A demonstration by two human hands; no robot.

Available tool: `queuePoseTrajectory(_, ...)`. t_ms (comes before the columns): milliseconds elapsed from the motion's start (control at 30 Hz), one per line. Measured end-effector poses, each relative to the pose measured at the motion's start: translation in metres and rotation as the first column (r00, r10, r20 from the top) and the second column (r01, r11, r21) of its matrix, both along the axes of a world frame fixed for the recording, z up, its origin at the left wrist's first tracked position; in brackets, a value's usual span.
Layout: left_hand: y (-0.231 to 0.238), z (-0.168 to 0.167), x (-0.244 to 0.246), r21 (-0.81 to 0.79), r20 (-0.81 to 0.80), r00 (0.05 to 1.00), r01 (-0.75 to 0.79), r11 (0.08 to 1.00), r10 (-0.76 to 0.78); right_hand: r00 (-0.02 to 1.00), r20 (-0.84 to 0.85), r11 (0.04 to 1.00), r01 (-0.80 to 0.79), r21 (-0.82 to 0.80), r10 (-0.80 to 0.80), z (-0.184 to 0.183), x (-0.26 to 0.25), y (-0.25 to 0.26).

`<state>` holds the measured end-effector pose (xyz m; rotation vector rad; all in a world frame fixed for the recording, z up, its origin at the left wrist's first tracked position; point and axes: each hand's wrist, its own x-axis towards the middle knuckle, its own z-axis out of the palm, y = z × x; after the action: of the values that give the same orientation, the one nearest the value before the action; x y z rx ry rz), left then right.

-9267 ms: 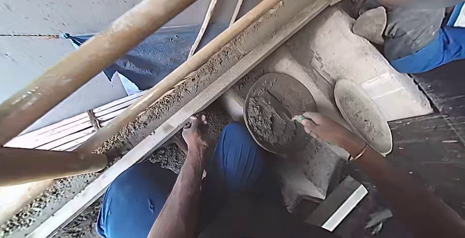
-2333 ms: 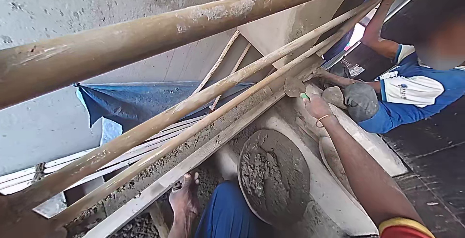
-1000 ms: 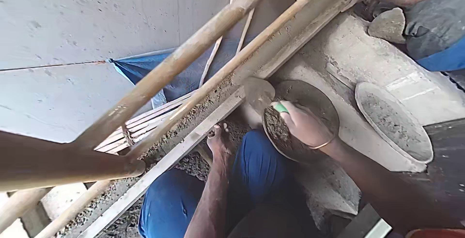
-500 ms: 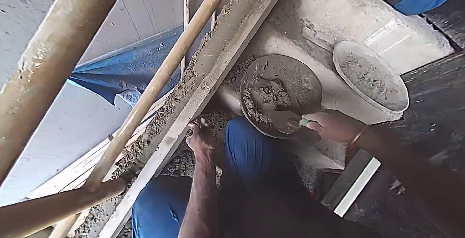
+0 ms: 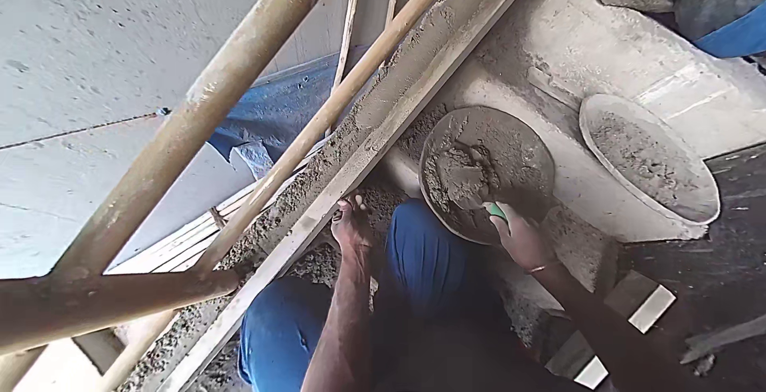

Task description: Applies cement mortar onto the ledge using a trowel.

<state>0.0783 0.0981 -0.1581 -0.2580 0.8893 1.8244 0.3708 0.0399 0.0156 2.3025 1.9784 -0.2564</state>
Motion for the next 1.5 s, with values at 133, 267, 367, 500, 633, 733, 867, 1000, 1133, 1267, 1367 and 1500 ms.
queuePoseTrajectory(133, 0.002, -0.002, 0.004, 0.01, 0.01, 1.0, -0.016, 1.0, 0.016, 0.999, -0.021, 0.978, -0.025, 0.207, 0.03, 0.023, -0.008, -0.014)
queuePoseTrajectory(267, -0.003, -0.002, 0.0, 0.02, 0.003, 1.0, -0.02, 1.0, 0.02, 0.98, -0.124, 0.954, -0.118, 0.276, 0.157, 0.035, -0.041, -0.008)
queuePoseTrajectory(367, 0.0, -0.005, 0.002, 0.017, 0.057, 0.997, -0.044, 0.999, 0.043, 0.92, -0.265, 0.938, -0.215, 0.272, 0.288, 0.029, -0.076, -0.004)
queuePoseTrajectory(500, 0.001, -0.007, 0.004, 0.024, 0.06, 0.995, -0.084, 0.996, 0.082, 0.694, -0.635, 0.94, -0.269, 0.21, 0.34, -0.001, -0.146, 0.001)
queuePoseTrajectory(633, -0.006, 0.008, 0.002, 0.069, 0.069, 0.994, -0.092, 0.993, 0.088, 0.128, -0.991, 0.984, -0.175, 0.019, 0.042, -0.034, -0.223, 0.013)
queuePoseTrajectory(733, -0.009, 0.017, -0.002, 0.082, 0.128, 0.988, -0.093, 0.992, 0.082, -0.232, -0.931, 0.959, -0.11, -0.263, -0.282, -0.046, -0.252, 0.034)
queuePoseTrajectory(867, -0.003, 0.007, 0.002, 0.091, 0.175, 0.977, -0.137, 0.986, 0.12, -0.458, -0.736, 0.863, -0.18, -0.472, -0.498, -0.035, -0.25, 0.057)
queuePoseTrajectory(1000, 0.005, -0.015, 0.004, 0.027, 0.103, 0.992, -0.081, 0.996, 0.078, -0.522, -0.665, 0.841, -0.249, -0.48, -0.534, -0.014, -0.233, 0.073)
queuePoseTrajectory(1133, 0.002, -0.007, 0.002, -0.035, 0.102, 0.992, -0.074, 0.997, 0.077, -0.619, -0.652, 0.899, -0.283, -0.333, -0.437, 0.007, -0.209, 0.086)
queuePoseTrajectory(1267, 0.002, -0.005, 0.002, -0.015, 0.11, 0.991, -0.081, 0.997, 0.082, -0.361, -0.894, 0.957, -0.214, -0.198, -0.265, 0.038, -0.18, 0.084)
queuePoseTrajectory(1367, 0.002, -0.003, 0.001, -0.02, 0.117, 0.989, -0.086, 0.996, 0.087, 0.322, -0.934, 0.967, -0.243, 0.075, 0.153, 0.056, -0.161, 0.077)
queuePoseTrajectory(1500, 0.003, -0.005, 0.002, -0.013, 0.118, 0.989, -0.088, 0.996, 0.089, 0.757, -0.242, 0.795, -0.585, 0.163, 0.607, 0.058, -0.142, 0.073)
